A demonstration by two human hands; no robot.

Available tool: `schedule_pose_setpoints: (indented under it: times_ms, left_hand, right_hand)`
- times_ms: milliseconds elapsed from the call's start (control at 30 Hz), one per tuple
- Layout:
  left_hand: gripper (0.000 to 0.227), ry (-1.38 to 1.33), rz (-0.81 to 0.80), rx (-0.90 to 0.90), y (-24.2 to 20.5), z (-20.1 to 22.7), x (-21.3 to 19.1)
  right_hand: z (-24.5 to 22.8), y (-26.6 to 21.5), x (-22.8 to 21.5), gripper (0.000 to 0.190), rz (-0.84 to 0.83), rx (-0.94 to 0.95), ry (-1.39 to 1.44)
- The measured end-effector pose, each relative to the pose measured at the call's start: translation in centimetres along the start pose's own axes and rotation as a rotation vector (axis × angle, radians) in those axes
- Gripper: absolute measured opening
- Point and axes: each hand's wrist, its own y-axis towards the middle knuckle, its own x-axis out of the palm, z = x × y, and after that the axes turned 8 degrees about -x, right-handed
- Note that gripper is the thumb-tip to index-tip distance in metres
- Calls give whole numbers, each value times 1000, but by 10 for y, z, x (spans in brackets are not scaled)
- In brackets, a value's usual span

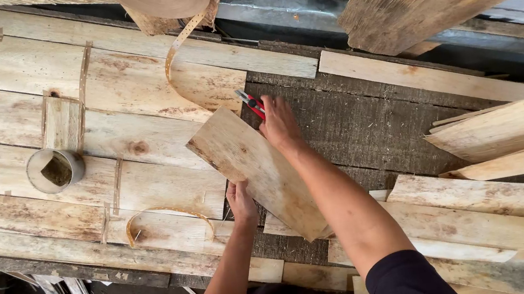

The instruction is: Trimming and applying thin wood veneer strips to a larger wooden panel using a utility knife and adhesive.

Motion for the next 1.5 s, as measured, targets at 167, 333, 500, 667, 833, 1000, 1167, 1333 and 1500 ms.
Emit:
schedule_pose_setpoints:
  times_ms: [167,333,500,667,833,1000,1167,1333,1500]
  left_hand:
    - [17,25,-44,4,-13,19,19]
    - [17,67,-122,14,-17,16,52]
    - [23,69,-274,-234,-7,-20,90]
    - [22,172,-309,-513,-19,-1,150]
    - [39,746,-278,-449,-45,54,166]
    - [25,1526,-229,371,-46,69,158]
    - [42,1693,-279,544,-18,44,141]
    - [54,1763,-325,618,-3,35,137]
    - [64,1834,-343,533,-8,53,152]
  right_hand:
    - [26,4,-4,53,-63,89,-82]
    - [65,-12,-39,41,-62,241,-45]
    - [99,-43,-69,33,292,114,-85]
    - [109,-78,-69,34,276,118,-73]
    - [122,-96,-49,27,207,155,-50]
    - [108,-102,-53,30,148,243,26]
    - [110,-108,-45,78,38,91,0]
    - [116,-106,-42,91,-26,94,-106]
    - [116,-96,-48,91,-24,102,-133]
